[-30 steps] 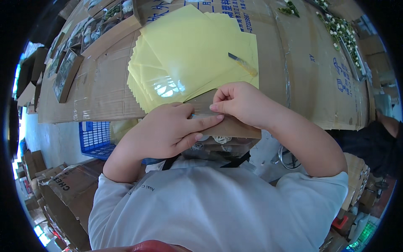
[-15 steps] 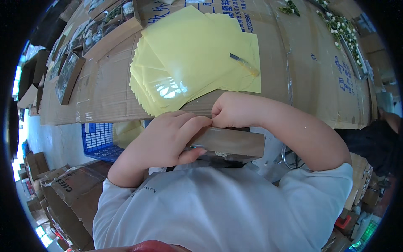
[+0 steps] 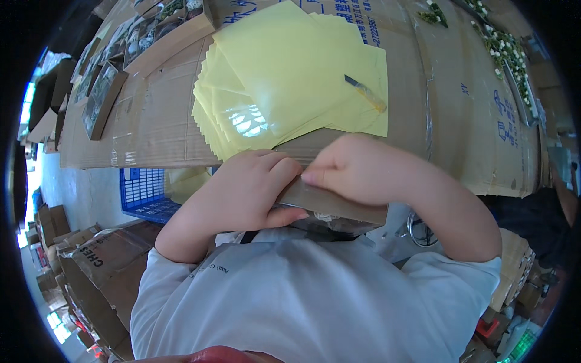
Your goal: Packing decorative items and tissue paper into partitioned gift boxes in a workshop environment.
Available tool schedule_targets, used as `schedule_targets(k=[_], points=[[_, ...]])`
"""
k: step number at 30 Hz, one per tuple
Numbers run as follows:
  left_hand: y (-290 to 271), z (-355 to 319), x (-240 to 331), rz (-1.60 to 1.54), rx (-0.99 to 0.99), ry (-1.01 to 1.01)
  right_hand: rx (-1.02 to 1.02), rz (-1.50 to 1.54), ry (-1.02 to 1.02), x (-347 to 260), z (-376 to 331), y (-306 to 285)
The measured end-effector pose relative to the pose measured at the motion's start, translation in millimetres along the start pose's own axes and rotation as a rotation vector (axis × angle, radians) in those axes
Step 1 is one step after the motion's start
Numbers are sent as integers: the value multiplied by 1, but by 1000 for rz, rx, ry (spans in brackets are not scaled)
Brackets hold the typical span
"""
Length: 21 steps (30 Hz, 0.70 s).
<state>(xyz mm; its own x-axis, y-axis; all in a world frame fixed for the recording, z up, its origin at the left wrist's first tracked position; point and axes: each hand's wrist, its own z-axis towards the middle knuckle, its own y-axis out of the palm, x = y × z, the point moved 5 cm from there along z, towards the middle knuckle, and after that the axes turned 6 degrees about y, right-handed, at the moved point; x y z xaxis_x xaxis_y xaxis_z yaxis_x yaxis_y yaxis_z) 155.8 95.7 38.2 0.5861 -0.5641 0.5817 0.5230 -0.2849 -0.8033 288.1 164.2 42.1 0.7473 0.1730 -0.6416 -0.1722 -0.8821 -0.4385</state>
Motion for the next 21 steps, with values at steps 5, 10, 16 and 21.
schedule_targets(k=[5, 10, 16, 21], points=[[2, 2, -12, -68, 59, 48, -42, -300, -69, -3, -16, -5], [1, -4, -20, -179, 61, 117, -86, -383, -38, 1, -32, -11], [-12, -37, -31, -149, -11, -24, -14, -255, -188, -2, -42, -8], [-24, -60, -38, -66, -326, -280, 153, 40, -354, 2, -12, 37]])
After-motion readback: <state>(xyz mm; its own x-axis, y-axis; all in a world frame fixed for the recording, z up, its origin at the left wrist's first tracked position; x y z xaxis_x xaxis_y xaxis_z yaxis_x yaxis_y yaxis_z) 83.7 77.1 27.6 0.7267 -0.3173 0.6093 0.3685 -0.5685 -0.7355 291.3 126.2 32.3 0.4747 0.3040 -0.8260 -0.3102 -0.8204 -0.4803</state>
